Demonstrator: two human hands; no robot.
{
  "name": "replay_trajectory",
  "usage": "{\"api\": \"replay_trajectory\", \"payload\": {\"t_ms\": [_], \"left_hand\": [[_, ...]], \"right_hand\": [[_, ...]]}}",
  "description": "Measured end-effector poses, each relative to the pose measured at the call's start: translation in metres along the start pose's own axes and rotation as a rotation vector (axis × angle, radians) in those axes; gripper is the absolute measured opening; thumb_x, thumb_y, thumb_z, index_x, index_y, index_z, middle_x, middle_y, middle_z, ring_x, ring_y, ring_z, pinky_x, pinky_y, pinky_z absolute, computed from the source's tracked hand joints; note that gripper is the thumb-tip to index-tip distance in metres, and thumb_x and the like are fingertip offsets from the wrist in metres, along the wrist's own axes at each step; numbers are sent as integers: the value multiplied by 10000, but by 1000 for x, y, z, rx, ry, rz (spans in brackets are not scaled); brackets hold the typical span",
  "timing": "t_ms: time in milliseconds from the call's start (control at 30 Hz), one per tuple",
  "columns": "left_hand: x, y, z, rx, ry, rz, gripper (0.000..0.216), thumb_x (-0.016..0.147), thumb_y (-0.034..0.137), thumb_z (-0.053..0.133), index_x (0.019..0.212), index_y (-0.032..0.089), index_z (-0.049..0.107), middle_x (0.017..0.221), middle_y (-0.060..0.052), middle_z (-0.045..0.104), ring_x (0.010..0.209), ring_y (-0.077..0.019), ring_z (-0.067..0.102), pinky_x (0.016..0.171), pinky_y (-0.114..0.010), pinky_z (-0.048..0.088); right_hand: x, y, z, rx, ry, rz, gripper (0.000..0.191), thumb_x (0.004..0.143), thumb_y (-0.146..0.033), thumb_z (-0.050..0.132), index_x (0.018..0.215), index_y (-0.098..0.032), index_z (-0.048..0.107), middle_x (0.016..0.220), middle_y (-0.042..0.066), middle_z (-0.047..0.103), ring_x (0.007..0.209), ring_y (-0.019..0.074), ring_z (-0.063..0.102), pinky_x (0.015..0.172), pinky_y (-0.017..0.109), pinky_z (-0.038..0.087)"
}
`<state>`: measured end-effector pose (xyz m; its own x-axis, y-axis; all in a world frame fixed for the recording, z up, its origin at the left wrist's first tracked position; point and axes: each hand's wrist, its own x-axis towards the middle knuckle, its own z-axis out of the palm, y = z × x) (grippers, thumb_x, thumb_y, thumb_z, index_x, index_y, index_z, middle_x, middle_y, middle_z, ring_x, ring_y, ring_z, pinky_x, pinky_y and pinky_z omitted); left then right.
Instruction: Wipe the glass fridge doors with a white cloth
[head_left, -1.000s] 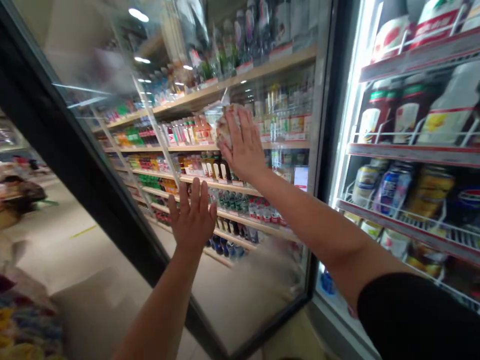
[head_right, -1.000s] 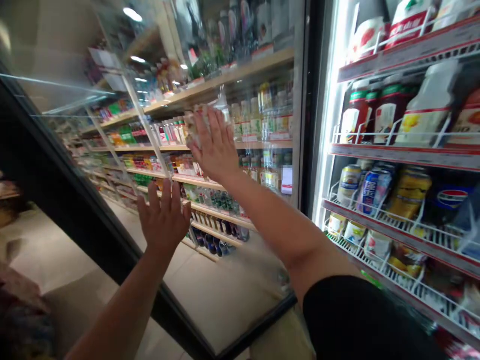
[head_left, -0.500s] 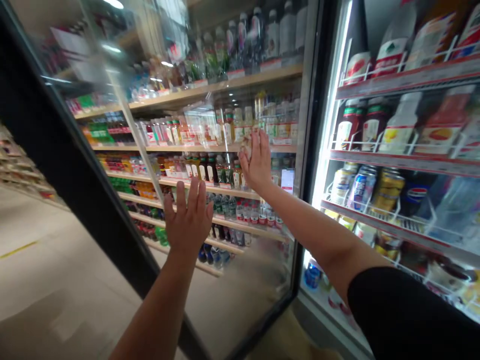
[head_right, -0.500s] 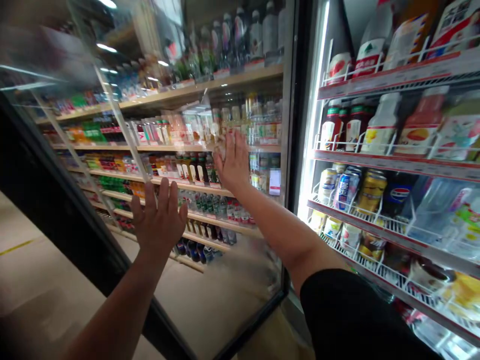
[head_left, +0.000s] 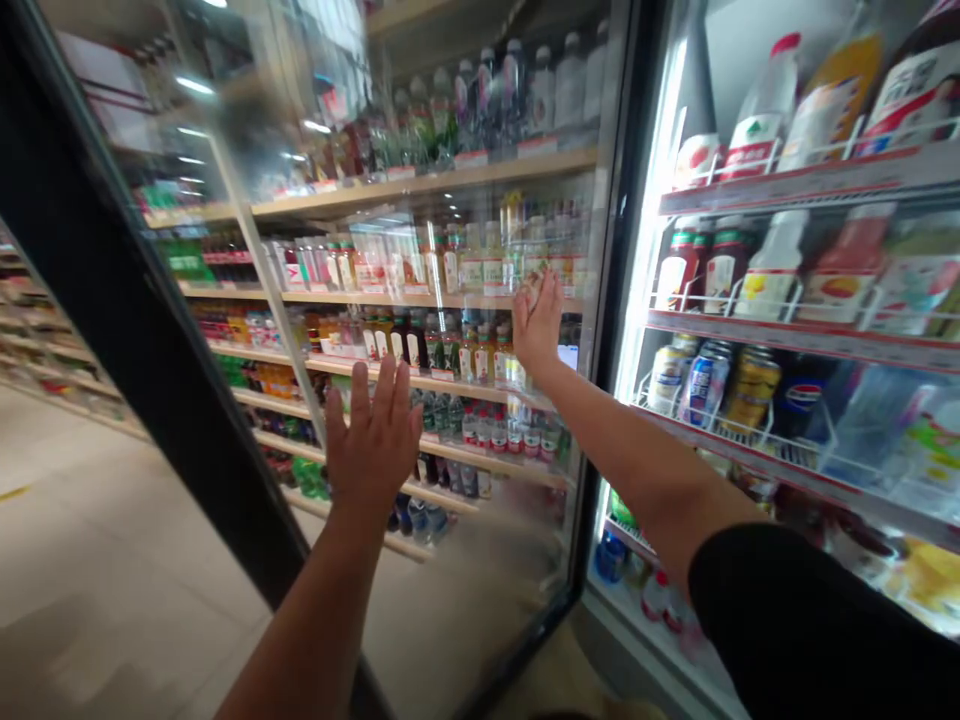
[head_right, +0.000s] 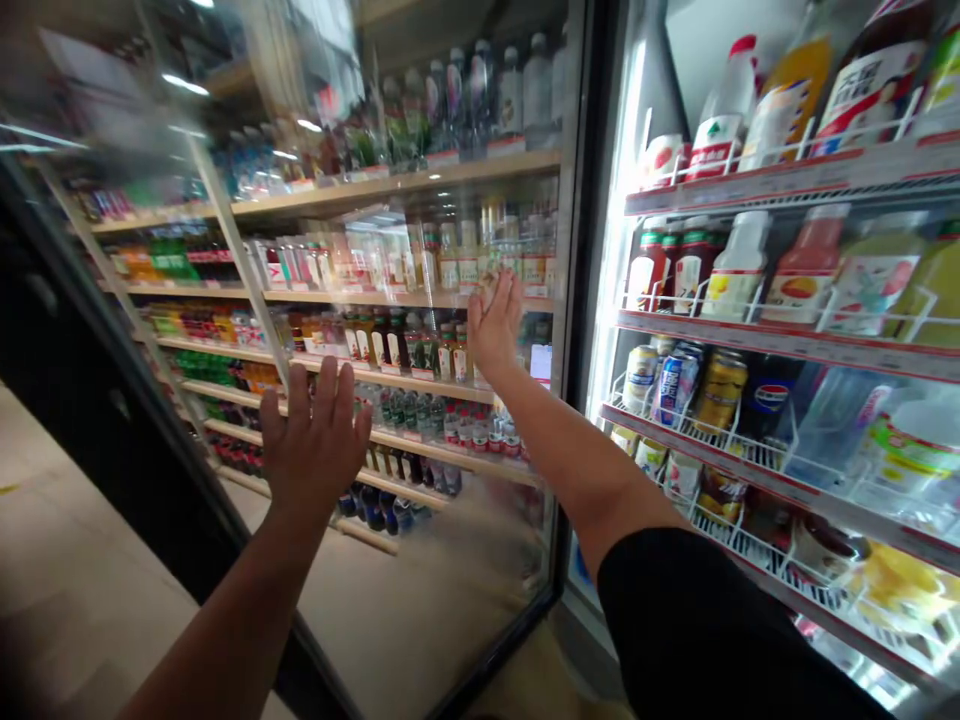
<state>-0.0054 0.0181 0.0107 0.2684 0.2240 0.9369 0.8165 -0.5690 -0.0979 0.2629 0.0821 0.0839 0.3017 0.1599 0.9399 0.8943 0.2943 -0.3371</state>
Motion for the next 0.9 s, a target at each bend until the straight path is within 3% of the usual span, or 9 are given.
{"api": "replay_trajectory", "payload": {"t_ms": [67,233,433,567,667,800,900], "left_hand": [[0,1,0,14,-1,2,707,971,318,503,1591,276,166,1617,-79,277,1543,-287,119,1267,-567,23],[0,3,-2,16,-7,0,719,970,323,507,1593,280,151,1620,-76,266,1543,-295,109,1266,-575,16],[-2,9,-6,19,-9,-21,700,979,330,484,1593,283,152,1625,-67,249,1546,-298,97,1261,-580,0],[-2,12,-7,44,-4,-23,696,979,334,480,1593,287,155,1623,-64,257,1546,-290,101,1263,-566,0],[-2,13,-7,89,4,-8,708,977,337,490,1594,279,150,1621,-69,265,1546,-284,105,1266,-546,4],[-2,15,-9,151,10,10,715,977,343,500,1595,266,148,1615,-70,283,1546,-271,106,1269,-519,29],[-3,15,-10,148,9,4,698,984,358,486,1594,264,160,1614,-71,289,1546,-281,110,1264,-538,37]], "right_hand": [[-8,9,-2,13,-4,-7,663,1030,-491,239,1576,-126,147,1624,212,214,1555,255,130,1229,558,244],[-65,44,-14,33,-38,32,688,1027,-494,233,1557,-58,183,1604,255,236,1549,261,156,1245,528,234],[-27,66,-13,24,-12,153,739,1016,-538,236,1548,-25,206,1595,282,251,1539,274,188,1224,526,276],[-62,83,-23,21,-44,140,700,1011,-542,247,1564,-113,221,1607,210,292,1534,241,225,1224,514,296],[-87,100,-28,22,-19,212,700,1007,-535,230,1552,-97,234,1561,243,350,1503,283,300,1187,579,333],[-48,114,-20,18,56,322,670,1015,-461,229,1529,-31,249,1541,299,341,1509,317,272,1198,616,287],[-23,110,-13,26,75,316,650,1016,-417,266,1526,-15,251,1566,292,315,1522,301,238,1218,589,269]]}}
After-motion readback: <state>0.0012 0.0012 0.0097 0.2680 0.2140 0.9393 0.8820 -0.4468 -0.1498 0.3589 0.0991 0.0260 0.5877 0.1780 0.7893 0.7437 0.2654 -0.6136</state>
